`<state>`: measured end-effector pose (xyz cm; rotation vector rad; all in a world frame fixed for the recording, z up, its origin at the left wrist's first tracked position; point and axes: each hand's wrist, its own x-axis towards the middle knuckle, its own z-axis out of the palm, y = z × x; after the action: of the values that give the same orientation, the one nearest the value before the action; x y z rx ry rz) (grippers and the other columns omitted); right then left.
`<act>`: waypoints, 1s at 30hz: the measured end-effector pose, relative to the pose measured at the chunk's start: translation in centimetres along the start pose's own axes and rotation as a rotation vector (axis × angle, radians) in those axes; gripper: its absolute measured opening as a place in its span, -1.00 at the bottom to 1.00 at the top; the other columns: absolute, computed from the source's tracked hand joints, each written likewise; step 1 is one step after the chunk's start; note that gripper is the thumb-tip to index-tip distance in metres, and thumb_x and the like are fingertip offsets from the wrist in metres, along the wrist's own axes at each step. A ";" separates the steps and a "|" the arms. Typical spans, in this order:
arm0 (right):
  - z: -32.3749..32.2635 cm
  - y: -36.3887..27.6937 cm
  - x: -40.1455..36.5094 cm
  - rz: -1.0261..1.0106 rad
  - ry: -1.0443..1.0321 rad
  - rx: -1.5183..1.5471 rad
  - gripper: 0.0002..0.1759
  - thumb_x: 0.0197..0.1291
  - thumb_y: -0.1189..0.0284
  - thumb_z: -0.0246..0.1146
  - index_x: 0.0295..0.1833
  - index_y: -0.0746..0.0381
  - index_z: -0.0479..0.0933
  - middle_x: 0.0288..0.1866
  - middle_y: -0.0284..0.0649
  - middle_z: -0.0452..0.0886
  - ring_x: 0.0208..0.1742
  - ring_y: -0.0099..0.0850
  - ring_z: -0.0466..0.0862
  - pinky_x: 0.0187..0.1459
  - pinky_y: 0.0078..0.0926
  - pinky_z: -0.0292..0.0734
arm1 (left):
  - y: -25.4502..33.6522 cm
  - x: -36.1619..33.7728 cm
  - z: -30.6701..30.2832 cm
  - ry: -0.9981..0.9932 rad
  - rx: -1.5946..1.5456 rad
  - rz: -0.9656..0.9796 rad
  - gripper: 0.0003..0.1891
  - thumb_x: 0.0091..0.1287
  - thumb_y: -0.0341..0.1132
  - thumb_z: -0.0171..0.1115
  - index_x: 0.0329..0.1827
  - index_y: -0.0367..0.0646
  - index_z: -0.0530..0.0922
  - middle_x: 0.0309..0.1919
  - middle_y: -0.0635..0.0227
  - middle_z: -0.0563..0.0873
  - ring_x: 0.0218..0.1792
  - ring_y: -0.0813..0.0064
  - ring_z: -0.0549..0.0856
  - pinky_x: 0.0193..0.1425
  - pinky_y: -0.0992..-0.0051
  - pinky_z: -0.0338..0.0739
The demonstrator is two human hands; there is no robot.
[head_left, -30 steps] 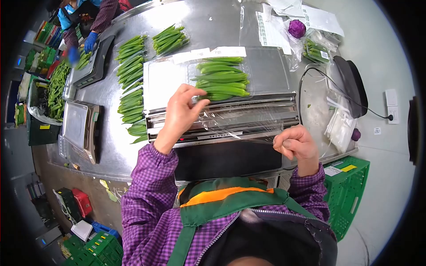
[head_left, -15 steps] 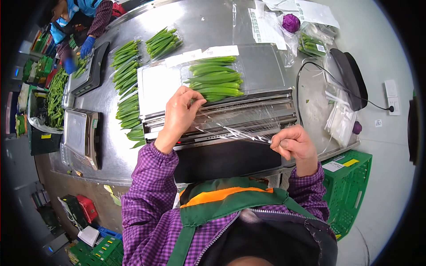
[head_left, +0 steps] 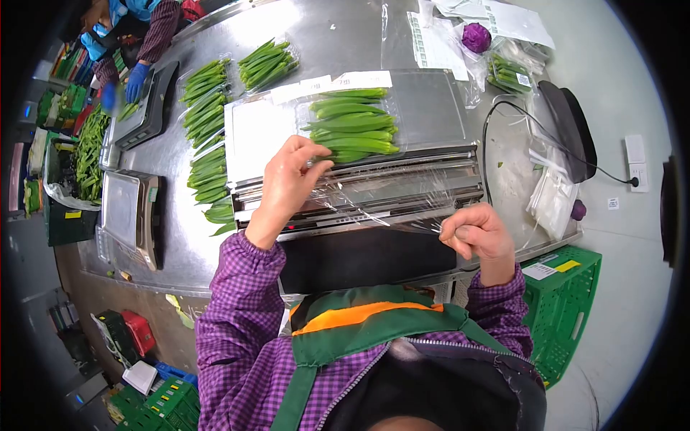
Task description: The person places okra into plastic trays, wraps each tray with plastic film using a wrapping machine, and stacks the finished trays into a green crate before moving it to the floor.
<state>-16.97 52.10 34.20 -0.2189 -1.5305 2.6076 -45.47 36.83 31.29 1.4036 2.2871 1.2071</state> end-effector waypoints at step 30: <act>1.3 -1.0 -2.9 0.267 0.414 0.025 -0.38 0.25 0.57 -0.01 0.42 0.37 0.02 -0.62 -0.38 0.37 -0.56 -0.60 0.35 -0.48 -0.66 0.22 | -0.8 -1.1 -2.3 -0.297 0.023 -0.005 -0.72 0.11 -0.45 0.33 -0.09 -0.23 0.57 -0.38 0.46 0.51 -0.62 0.75 0.32 -0.51 0.69 0.25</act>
<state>-14.29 51.02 35.90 -0.9534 -1.3985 2.5411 -46.72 34.54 31.94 1.4726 2.1036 0.9024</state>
